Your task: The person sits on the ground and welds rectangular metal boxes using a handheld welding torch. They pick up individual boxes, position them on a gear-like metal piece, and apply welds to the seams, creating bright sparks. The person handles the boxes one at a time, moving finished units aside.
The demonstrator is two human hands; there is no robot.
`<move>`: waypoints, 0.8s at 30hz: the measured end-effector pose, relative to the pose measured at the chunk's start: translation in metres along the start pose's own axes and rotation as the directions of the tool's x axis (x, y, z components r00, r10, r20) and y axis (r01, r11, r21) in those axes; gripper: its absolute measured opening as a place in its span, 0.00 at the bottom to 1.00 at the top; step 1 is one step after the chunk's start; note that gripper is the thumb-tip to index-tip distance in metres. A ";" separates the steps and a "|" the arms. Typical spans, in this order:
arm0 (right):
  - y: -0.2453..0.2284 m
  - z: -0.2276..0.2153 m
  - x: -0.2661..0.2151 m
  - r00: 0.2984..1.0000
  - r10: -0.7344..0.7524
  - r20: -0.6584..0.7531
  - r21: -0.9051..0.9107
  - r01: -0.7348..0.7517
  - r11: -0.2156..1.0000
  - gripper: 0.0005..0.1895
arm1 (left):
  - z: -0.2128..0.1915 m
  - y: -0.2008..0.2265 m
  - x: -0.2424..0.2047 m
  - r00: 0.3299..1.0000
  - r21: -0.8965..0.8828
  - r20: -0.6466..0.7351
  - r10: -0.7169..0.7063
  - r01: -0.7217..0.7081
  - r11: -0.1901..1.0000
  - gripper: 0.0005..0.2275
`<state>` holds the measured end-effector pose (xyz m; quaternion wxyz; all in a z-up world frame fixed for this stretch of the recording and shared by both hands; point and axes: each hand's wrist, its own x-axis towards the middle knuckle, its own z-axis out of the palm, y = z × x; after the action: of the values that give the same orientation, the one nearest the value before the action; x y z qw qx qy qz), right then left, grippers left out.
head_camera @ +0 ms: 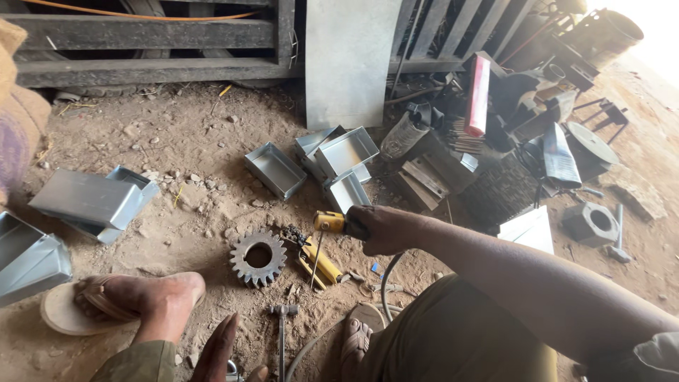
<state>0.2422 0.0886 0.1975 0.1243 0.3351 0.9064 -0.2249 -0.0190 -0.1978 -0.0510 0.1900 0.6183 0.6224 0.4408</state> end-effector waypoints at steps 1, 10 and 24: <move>0.003 0.001 0.000 0.999 0.040 -0.003 0.002 -0.040 0.999 0.22 | 0.001 -0.005 -0.002 1.000 0.016 0.009 -0.002 0.002 1.000 0.42; 0.014 -0.003 -0.001 0.968 0.251 -0.025 -0.069 -0.252 0.965 0.25 | 0.011 -0.042 -0.009 0.967 0.015 0.254 0.021 -0.025 1.000 0.34; 0.064 0.006 0.011 0.916 0.396 0.064 0.064 -0.400 0.914 0.38 | -0.054 0.100 0.013 0.651 0.317 0.607 -0.455 0.326 0.890 0.30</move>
<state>0.2772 0.1348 0.1676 0.1770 0.5113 0.8068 -0.2375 -0.0029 -0.2181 0.0599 0.4337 0.5993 0.6680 0.0805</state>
